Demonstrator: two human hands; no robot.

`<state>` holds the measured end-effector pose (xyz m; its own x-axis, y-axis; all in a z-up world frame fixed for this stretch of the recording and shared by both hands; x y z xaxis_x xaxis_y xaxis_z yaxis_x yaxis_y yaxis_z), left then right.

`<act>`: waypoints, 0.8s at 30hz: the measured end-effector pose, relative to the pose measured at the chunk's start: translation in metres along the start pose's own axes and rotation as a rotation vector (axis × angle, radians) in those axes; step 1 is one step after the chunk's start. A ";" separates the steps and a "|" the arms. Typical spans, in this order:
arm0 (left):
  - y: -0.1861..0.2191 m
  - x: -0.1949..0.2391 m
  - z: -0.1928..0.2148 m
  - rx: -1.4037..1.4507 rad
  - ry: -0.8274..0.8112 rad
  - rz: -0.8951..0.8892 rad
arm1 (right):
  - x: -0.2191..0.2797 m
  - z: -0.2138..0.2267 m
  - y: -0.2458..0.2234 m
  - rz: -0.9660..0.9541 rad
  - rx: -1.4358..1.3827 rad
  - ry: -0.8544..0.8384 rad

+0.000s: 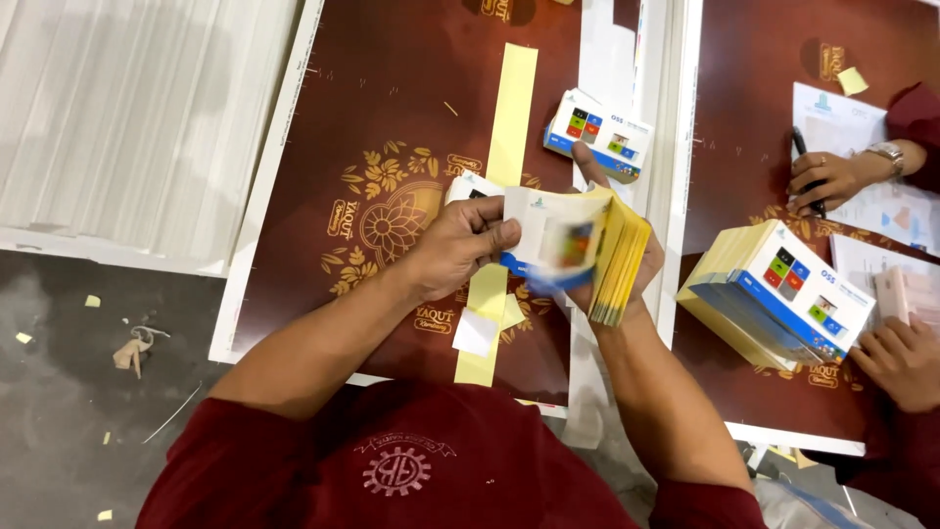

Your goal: Bundling stacks of printed materials using adhesive strips.

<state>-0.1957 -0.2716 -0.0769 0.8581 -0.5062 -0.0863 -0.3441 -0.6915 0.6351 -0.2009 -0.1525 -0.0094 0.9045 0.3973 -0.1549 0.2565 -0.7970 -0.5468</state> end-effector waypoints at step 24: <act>-0.008 -0.004 0.007 0.005 -0.086 0.049 | -0.002 0.028 -0.002 -0.023 0.025 0.005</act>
<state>-0.1987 -0.2678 -0.0869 0.8043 -0.5818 -0.1212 -0.3866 -0.6671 0.6367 -0.2129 -0.1384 -0.0310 0.9002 0.4131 -0.1374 0.2691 -0.7761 -0.5703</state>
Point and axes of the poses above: each hand's wrist, its own x-axis away from the middle knuckle, its own z-axis out of the back of the hand, y = z × x, the point moved 9 cm from there along -x, towards the middle knuckle, and after that the axes turned 3 degrees about x, right-handed, at the moved point
